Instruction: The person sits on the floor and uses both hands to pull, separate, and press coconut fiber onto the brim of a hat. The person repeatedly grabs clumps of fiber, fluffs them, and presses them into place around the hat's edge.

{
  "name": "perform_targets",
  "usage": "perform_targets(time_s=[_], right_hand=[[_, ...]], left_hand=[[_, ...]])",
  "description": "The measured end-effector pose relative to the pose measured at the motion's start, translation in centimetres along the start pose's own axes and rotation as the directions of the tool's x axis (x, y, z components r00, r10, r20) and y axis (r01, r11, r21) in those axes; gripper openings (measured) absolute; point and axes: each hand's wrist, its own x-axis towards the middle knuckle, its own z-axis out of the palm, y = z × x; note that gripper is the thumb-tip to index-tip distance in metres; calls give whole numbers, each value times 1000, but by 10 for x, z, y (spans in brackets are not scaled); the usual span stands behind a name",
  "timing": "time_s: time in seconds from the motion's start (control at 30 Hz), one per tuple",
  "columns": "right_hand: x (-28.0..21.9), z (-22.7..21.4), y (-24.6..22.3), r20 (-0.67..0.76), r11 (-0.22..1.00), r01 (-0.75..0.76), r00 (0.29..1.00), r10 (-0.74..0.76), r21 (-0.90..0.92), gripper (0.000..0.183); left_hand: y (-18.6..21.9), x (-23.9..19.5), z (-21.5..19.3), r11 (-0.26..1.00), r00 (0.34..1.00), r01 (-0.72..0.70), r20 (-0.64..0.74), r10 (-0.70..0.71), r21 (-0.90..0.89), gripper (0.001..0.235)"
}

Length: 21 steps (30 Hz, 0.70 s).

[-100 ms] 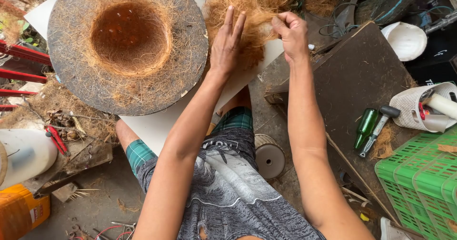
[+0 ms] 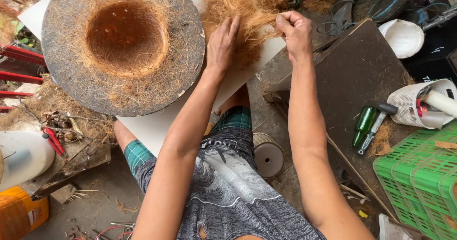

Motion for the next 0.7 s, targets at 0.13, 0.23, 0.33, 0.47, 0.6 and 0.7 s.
perform_targets(time_s=[0.13,0.23,0.33,0.47,0.6,0.7], right_hand=[[-5,-4,-6,-29,965,89,995,-99,-246,12],[-2,-3,-26,153,933,102,987,-51,-345,41],[5,1,-35,337,874,176,941,-15,-452,52],[15,-15,-37,304,730,136,947,102,-670,14],[24,-48,-55,383,667,428,896,-225,-610,6],[23,-59,-72,336,649,501,865,-372,-572,10]], left_hand=[[3,-2,2,999,999,41,-37,-40,22,85],[6,3,-25,998,997,-14,-69,19,66,83],[9,9,-28,993,998,-55,-10,56,106,77],[-1,4,-7,997,999,-6,-47,10,73,61],[-3,7,7,996,996,39,-78,-32,85,55],[-3,1,24,987,990,64,117,-82,149,74]])
